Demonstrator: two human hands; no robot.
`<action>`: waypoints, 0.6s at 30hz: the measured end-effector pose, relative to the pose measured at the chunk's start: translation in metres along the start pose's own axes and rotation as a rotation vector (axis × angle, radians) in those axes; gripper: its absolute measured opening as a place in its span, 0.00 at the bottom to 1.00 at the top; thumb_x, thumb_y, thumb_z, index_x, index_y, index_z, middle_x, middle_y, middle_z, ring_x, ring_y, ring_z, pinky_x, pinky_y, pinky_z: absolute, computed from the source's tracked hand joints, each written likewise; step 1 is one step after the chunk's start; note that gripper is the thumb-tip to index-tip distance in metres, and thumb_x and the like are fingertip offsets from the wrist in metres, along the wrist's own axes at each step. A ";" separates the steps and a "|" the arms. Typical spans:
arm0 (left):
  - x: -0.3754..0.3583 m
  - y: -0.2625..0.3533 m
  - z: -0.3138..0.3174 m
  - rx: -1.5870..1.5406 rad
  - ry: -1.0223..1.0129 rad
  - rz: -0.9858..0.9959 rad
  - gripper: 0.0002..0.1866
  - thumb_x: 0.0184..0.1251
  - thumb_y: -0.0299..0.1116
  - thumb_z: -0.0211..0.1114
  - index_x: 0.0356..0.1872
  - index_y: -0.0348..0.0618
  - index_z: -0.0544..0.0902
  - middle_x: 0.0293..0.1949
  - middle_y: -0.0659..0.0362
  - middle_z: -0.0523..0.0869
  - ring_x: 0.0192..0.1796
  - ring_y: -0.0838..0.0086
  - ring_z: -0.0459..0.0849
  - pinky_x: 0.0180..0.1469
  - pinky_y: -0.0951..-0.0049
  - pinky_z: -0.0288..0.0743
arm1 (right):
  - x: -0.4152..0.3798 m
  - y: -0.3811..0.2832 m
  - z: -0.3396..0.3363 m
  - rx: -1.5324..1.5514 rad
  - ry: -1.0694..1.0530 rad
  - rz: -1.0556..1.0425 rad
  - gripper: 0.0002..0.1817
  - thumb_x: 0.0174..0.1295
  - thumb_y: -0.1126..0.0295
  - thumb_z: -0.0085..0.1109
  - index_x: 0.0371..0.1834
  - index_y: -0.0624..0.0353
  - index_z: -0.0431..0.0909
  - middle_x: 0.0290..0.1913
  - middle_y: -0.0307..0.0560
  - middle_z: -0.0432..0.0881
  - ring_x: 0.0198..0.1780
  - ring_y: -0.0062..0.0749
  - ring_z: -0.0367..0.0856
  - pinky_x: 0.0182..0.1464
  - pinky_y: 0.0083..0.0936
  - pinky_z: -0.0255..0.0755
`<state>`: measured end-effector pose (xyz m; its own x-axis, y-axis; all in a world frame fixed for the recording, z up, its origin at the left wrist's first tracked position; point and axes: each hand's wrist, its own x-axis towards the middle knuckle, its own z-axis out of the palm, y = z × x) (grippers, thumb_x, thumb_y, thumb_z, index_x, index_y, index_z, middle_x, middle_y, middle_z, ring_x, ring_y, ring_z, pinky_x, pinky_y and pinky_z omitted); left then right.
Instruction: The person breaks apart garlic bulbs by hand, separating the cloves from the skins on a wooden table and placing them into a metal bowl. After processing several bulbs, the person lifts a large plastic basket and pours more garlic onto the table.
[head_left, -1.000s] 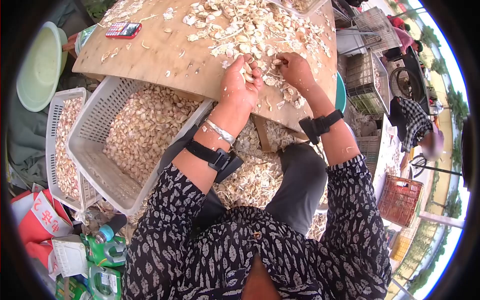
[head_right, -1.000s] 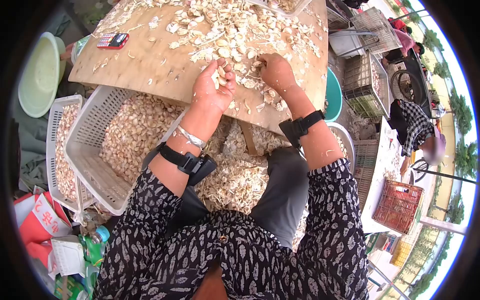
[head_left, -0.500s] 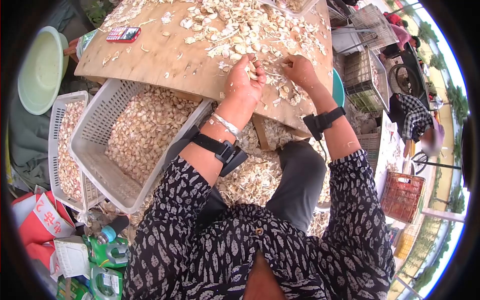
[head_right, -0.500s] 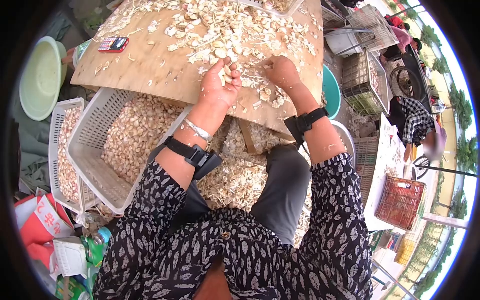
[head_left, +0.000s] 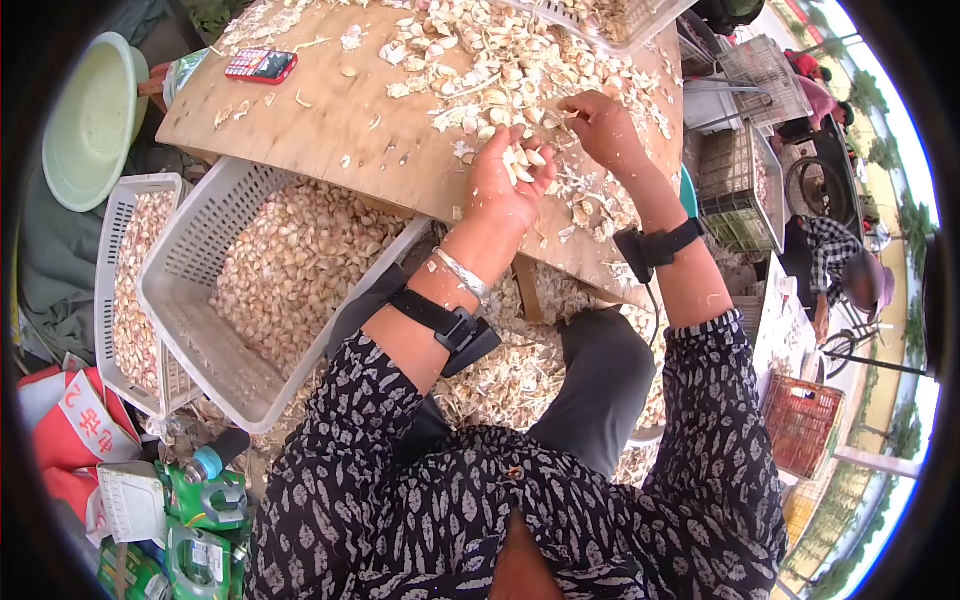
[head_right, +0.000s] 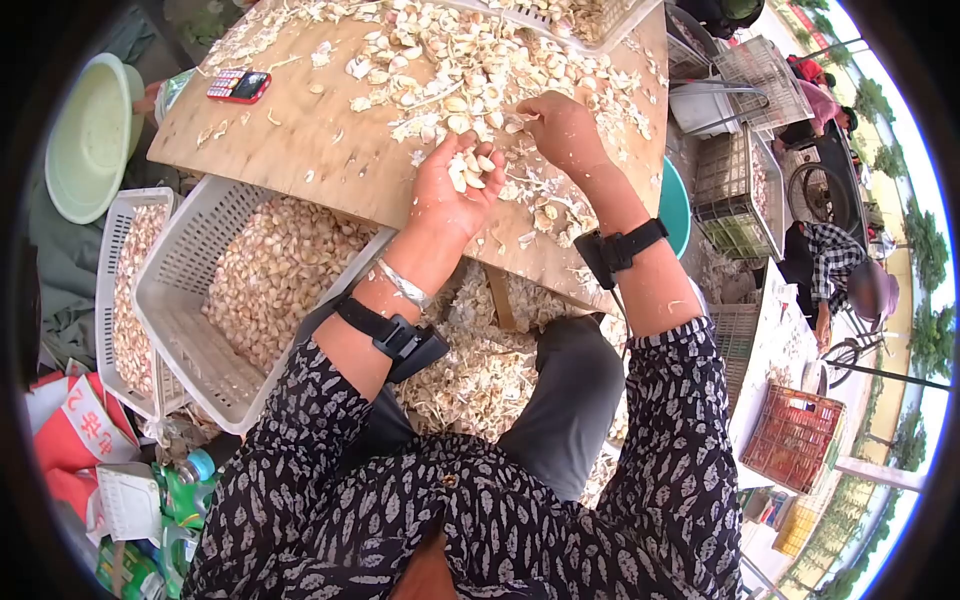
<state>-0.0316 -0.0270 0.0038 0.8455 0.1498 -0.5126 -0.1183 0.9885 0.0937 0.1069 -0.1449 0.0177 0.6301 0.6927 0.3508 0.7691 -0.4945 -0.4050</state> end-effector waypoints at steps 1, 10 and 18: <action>0.004 0.003 -0.003 0.031 -0.031 0.003 0.12 0.69 0.41 0.56 0.41 0.43 0.75 0.34 0.55 0.80 0.35 0.65 0.80 0.33 0.69 0.76 | 0.004 0.004 0.010 0.004 -0.002 -0.003 0.11 0.50 0.74 0.59 0.39 0.55 0.83 0.38 0.50 0.82 0.40 0.44 0.80 0.42 0.31 0.74; -0.015 -0.014 0.009 0.391 -0.050 0.195 0.11 0.60 0.36 0.68 0.39 0.46 0.77 0.26 0.63 0.78 0.24 0.78 0.74 0.22 0.80 0.66 | -0.025 -0.063 -0.025 0.204 -0.088 0.261 0.08 0.53 0.70 0.60 0.34 0.59 0.83 0.28 0.49 0.83 0.29 0.35 0.81 0.35 0.26 0.74; -0.027 -0.027 -0.002 0.425 -0.062 0.225 0.08 0.60 0.29 0.66 0.39 0.44 0.78 0.27 0.63 0.79 0.24 0.84 0.72 0.22 0.83 0.61 | -0.054 -0.080 -0.031 0.516 -0.131 0.522 0.07 0.50 0.72 0.64 0.30 0.64 0.82 0.23 0.43 0.82 0.26 0.21 0.78 0.31 0.22 0.72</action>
<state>-0.0521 -0.0581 0.0132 0.8542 0.3452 -0.3888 -0.0900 0.8347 0.5434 0.0145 -0.1593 0.0578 0.8569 0.5083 -0.0858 0.2054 -0.4893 -0.8476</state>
